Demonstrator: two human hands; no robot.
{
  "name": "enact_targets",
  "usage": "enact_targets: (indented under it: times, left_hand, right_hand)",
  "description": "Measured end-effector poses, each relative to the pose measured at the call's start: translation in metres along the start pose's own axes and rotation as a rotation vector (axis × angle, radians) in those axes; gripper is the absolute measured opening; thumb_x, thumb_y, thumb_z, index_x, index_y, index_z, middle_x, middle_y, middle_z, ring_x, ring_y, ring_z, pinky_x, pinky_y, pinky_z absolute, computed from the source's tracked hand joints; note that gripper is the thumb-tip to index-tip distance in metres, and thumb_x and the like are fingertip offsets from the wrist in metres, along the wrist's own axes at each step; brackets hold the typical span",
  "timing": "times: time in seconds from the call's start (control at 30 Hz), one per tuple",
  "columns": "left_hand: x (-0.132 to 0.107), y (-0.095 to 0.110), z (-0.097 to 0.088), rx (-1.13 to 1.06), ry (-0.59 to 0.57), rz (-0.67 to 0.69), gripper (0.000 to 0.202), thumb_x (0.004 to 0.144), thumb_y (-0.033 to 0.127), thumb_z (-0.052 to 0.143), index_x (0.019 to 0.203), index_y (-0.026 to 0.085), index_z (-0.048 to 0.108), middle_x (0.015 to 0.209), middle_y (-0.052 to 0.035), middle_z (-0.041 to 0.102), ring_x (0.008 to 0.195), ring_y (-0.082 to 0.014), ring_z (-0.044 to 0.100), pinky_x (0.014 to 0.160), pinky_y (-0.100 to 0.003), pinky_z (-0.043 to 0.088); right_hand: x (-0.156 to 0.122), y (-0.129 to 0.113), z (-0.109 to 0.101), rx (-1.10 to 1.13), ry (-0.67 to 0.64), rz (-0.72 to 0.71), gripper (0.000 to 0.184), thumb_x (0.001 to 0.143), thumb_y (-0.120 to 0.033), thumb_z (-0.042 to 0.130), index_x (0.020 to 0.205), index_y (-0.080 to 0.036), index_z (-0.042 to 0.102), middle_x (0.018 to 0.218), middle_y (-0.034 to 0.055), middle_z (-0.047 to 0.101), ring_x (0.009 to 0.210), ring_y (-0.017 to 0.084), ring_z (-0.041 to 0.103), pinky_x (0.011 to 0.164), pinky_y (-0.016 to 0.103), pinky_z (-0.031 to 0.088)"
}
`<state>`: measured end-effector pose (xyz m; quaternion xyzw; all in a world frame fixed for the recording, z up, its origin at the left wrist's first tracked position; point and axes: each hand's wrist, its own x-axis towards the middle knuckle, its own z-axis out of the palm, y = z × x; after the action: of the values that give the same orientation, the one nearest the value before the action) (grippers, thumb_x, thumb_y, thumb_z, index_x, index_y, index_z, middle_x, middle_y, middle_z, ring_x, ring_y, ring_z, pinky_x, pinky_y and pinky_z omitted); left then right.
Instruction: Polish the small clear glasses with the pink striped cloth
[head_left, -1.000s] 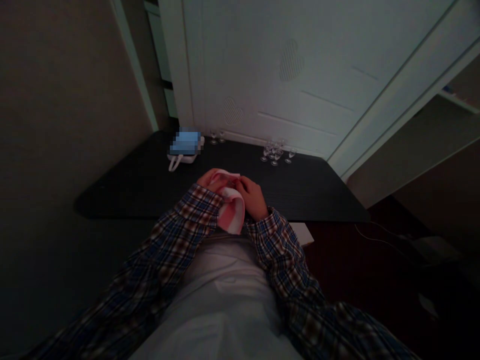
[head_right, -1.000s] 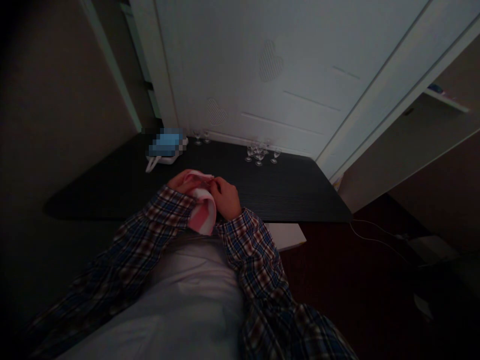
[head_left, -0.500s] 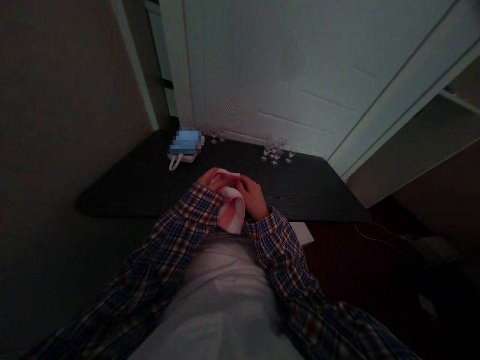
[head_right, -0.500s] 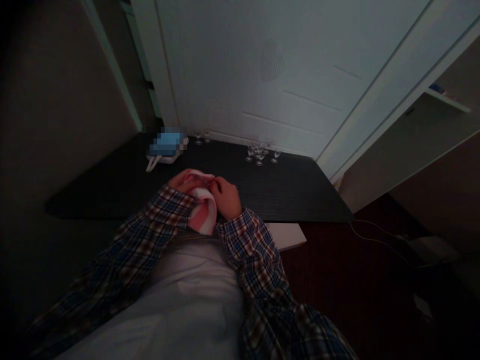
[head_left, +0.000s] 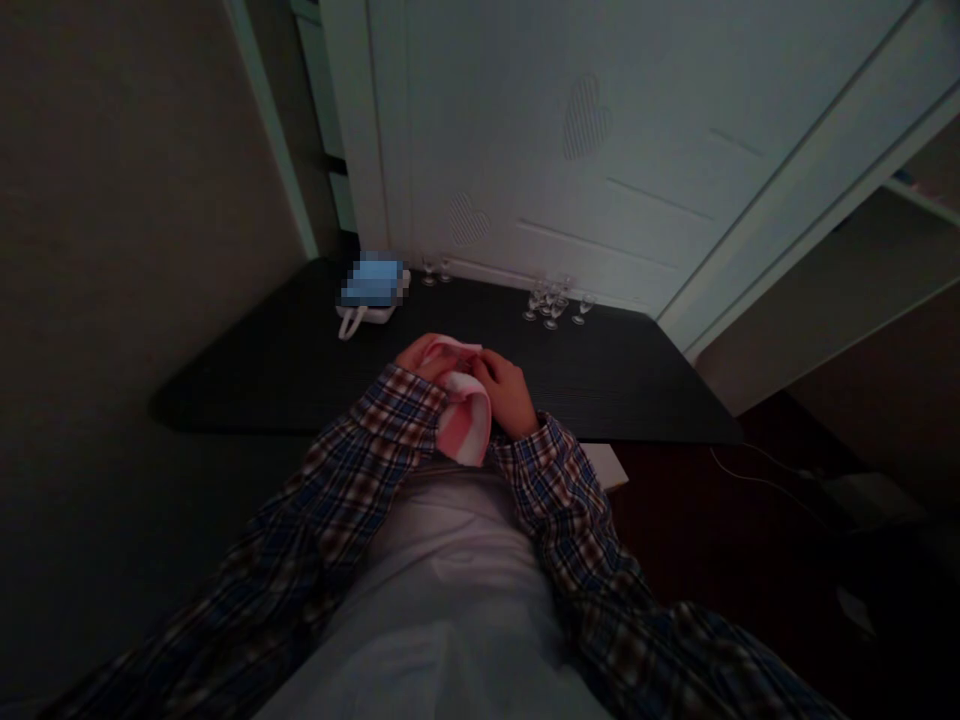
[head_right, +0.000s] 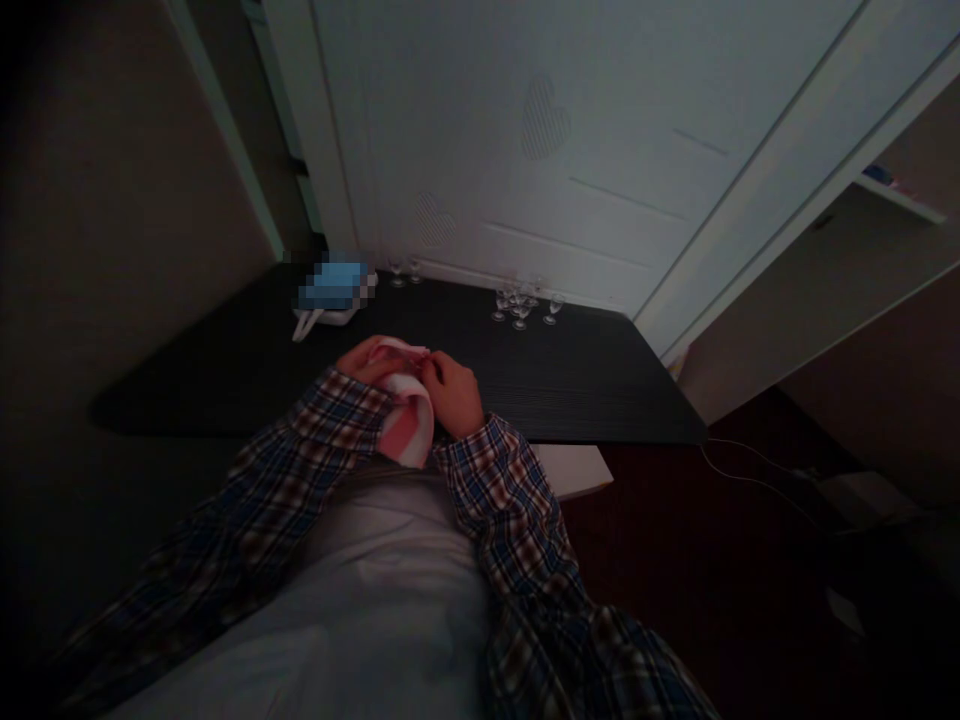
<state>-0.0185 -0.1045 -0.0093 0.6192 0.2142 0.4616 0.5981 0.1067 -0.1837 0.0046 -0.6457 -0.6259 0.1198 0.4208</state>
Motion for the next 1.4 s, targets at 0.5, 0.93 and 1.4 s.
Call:
enact_targets:
  times: [0.5, 0.93, 1.4]
  left_hand:
    - [-0.001, 0.003, 0.000, 0.015, 0.008, -0.016, 0.017, 0.067, 0.027, 0.065, 0.080, 0.016, 0.067, 0.090, -0.0055, 0.068, 0.088, -0.0209, 0.061, 0.077, -0.030, 0.045]
    - [-0.005, 0.011, 0.003, -0.009, -0.035, 0.009, 0.014, 0.070, 0.026, 0.062, 0.081, 0.017, 0.067, 0.091, -0.0058, 0.068, 0.088, -0.0205, 0.061, 0.075, -0.030, 0.046]
    - [-0.007, 0.012, 0.005, -0.008, -0.025, 0.008, 0.021, 0.069, 0.033, 0.065, 0.081, 0.017, 0.067, 0.090, -0.0047, 0.068, 0.087, -0.0198, 0.061, 0.074, -0.028, 0.048]
  right_hand:
    - [0.000, -0.001, -0.001, -0.006, -0.010, -0.011, 0.025, 0.090, -0.026, 0.035, 0.092, -0.021, 0.060, 0.090, 0.0020, 0.065, 0.079, 0.013, 0.057, 0.069, 0.023, 0.039]
    - [-0.001, -0.002, -0.002, 0.003, -0.008, -0.004, 0.025, 0.090, -0.028, 0.036, 0.091, -0.021, 0.060, 0.088, 0.0018, 0.065, 0.080, 0.014, 0.058, 0.072, 0.024, 0.040]
    - [0.000, 0.001, -0.001, -0.005, 0.000, -0.015, 0.025, 0.090, -0.030, 0.036, 0.088, -0.020, 0.059, 0.086, 0.0024, 0.064, 0.079, 0.014, 0.058, 0.069, 0.024, 0.040]
